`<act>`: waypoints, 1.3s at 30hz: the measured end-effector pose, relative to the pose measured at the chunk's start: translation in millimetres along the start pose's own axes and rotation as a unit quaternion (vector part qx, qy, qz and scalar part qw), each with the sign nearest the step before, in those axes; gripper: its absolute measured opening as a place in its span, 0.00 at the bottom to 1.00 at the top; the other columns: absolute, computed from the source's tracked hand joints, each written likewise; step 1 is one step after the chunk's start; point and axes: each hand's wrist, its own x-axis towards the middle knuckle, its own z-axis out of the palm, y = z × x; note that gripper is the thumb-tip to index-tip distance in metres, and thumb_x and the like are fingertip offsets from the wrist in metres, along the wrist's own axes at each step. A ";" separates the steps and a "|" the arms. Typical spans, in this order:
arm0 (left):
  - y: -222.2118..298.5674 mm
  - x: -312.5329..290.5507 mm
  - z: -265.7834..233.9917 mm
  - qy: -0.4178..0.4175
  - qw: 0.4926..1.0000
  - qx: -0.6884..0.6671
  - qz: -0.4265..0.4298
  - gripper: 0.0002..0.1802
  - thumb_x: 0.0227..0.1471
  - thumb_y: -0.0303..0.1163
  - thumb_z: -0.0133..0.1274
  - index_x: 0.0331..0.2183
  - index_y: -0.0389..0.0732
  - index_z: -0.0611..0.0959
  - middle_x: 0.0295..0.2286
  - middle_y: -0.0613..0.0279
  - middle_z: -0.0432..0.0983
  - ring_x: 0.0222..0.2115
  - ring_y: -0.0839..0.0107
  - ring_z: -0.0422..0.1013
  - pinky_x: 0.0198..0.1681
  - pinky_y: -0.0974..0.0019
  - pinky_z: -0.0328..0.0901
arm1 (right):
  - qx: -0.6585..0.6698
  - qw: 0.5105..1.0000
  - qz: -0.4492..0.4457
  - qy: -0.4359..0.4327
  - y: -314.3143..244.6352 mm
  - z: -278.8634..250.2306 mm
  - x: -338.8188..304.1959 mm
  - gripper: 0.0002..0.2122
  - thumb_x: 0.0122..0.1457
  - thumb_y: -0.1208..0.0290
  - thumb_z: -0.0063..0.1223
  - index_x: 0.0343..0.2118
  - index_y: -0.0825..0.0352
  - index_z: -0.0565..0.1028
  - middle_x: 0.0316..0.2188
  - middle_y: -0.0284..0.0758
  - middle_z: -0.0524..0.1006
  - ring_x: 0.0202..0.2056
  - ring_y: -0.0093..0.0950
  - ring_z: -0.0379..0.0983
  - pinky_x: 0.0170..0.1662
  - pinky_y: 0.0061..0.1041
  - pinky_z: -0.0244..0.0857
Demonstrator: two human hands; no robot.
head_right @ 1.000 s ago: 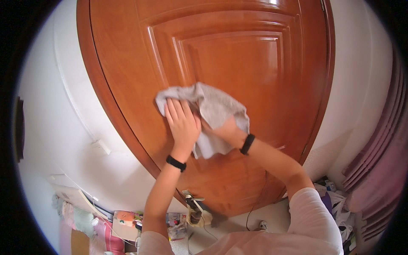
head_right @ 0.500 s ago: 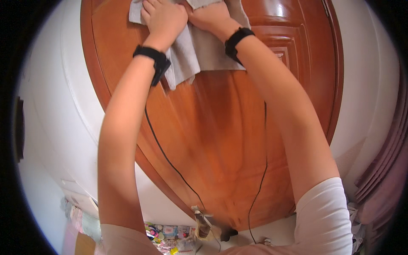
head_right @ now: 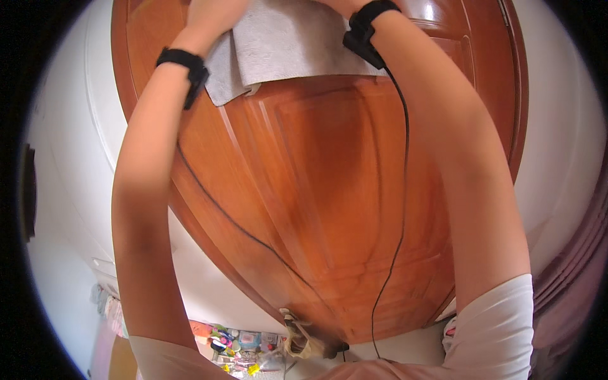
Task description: The person wipes a white wardrobe handle, a mirror frame, a wooden desk surface, a plastic bin lid, and a wooden door by hand using a grey cloth.
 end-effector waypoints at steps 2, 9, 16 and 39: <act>-30.1 -3.4 -0.3 -0.036 0.998 -0.008 0.045 0.29 0.66 0.39 0.42 0.61 0.31 0.71 0.59 0.41 0.70 0.61 0.51 0.66 0.65 0.48 0.58 | 0.173 0.982 0.064 -0.036 -1.4 -1.9 11.2 0.24 0.66 0.62 0.45 0.63 0.65 0.66 0.57 0.48 0.75 0.60 0.45 0.69 0.64 0.36 0.59; -0.5 20.7 -38.7 -0.136 0.984 -0.025 -0.113 0.26 0.65 0.33 0.38 0.57 0.30 0.75 0.55 0.43 0.74 0.59 0.51 0.67 0.64 0.49 0.59 | 0.053 0.993 -0.050 -0.098 2.0 -17.8 -2.0 0.28 0.61 0.60 0.52 0.63 0.66 0.65 0.57 0.52 0.73 0.56 0.47 0.72 0.62 0.37 0.61; 58.5 31.1 21.4 -0.032 0.958 0.018 -0.283 0.40 0.64 0.46 0.41 0.61 0.18 0.64 0.62 0.24 0.59 0.67 0.40 0.53 0.71 0.49 0.44 | -0.090 0.995 0.037 0.015 -25.3 2.8 -19.1 0.33 0.60 0.54 0.55 0.60 0.75 0.66 0.48 0.57 0.78 0.51 0.54 0.74 0.60 0.51 0.59; -38.6 -75.6 -37.3 0.004 0.976 -0.054 -0.213 0.39 0.62 0.41 0.47 0.64 0.23 0.62 0.66 0.33 0.55 0.68 0.44 0.50 0.72 0.50 0.46 | -0.146 0.989 0.001 0.026 -121.6 81.6 -0.4 0.31 0.61 0.50 0.49 0.61 0.69 0.69 0.63 0.56 0.65 0.65 0.52 0.59 0.66 0.56 0.49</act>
